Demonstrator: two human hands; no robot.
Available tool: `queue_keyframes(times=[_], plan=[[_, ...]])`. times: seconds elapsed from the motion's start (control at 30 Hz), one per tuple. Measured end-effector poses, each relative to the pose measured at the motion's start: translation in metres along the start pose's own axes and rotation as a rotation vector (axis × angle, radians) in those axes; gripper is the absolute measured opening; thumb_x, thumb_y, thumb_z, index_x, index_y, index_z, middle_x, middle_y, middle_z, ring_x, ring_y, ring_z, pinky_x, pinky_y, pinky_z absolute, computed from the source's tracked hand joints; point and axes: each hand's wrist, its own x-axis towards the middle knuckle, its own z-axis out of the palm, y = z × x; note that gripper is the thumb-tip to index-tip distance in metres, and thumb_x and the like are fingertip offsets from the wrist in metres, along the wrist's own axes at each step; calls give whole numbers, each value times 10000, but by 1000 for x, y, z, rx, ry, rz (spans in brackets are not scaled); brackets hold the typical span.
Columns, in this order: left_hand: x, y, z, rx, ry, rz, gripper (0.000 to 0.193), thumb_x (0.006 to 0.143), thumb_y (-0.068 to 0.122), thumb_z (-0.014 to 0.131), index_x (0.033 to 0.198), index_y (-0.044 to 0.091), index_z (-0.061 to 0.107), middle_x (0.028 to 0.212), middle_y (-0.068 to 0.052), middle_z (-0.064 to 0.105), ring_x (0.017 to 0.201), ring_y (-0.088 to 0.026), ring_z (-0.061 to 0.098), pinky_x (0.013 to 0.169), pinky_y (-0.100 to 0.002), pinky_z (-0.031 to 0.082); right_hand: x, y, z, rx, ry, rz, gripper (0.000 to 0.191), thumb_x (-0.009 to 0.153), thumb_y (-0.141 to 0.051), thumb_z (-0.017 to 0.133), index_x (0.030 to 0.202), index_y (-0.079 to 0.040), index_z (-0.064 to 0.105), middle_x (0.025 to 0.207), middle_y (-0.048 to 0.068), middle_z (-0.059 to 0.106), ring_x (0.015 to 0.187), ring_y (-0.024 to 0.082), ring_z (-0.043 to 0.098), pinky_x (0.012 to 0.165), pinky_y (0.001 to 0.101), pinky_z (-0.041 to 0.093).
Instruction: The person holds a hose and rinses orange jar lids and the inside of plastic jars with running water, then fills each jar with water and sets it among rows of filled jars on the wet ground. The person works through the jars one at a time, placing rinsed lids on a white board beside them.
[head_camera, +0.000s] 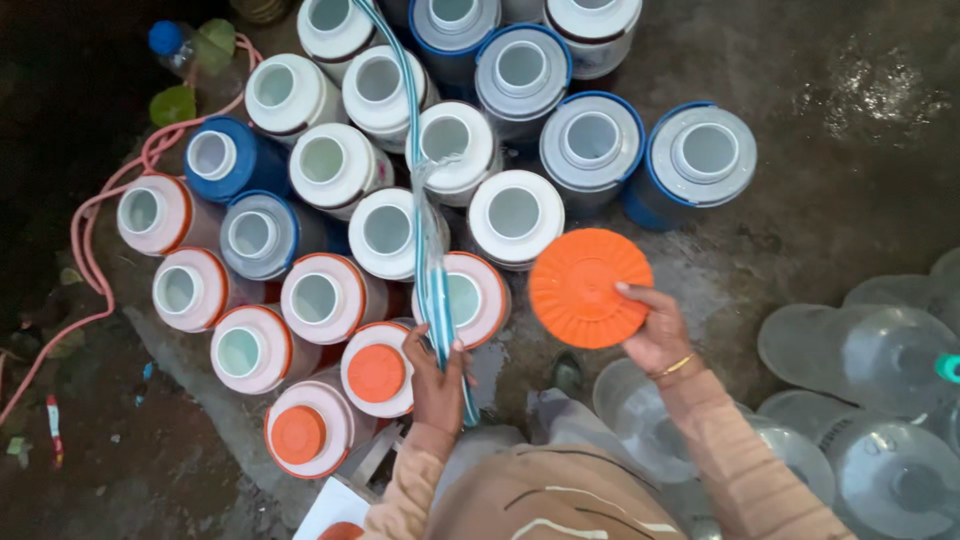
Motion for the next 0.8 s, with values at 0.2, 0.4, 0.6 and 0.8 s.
queue_keyframes(times=[0.2,0.4,0.6,0.8], plan=[[-13,39,9,522,-288,255,556,965,302,667,1478,160,509,749,-192,697,599,-353,683,532,-432,527,18,-13,-35,65,156,-190,512,899,-91,609,1393,21,534,1442,165,609,1357,312,578,1177,488,432],[-9,56,83,601,-654,524,557,967,282,659,1489,154,514,844,-251,701,728,-439,680,594,-524,513,27,-31,-83,274,240,-333,510,894,-151,638,1376,-10,553,1377,161,631,1301,334,592,1149,513,456],[-4,44,176,698,-791,623,563,946,296,649,1478,173,512,899,-249,722,733,-453,689,596,-542,525,14,-62,-107,584,267,-478,516,878,-218,663,1353,-42,563,1310,169,663,1211,379,614,1016,585,498],[-6,29,205,820,-958,649,573,954,312,623,1495,184,485,986,-263,714,773,-478,680,580,-550,522,-10,-88,-108,743,334,-625,509,872,-272,696,1327,-69,592,1303,145,677,1179,356,646,951,531,528]])
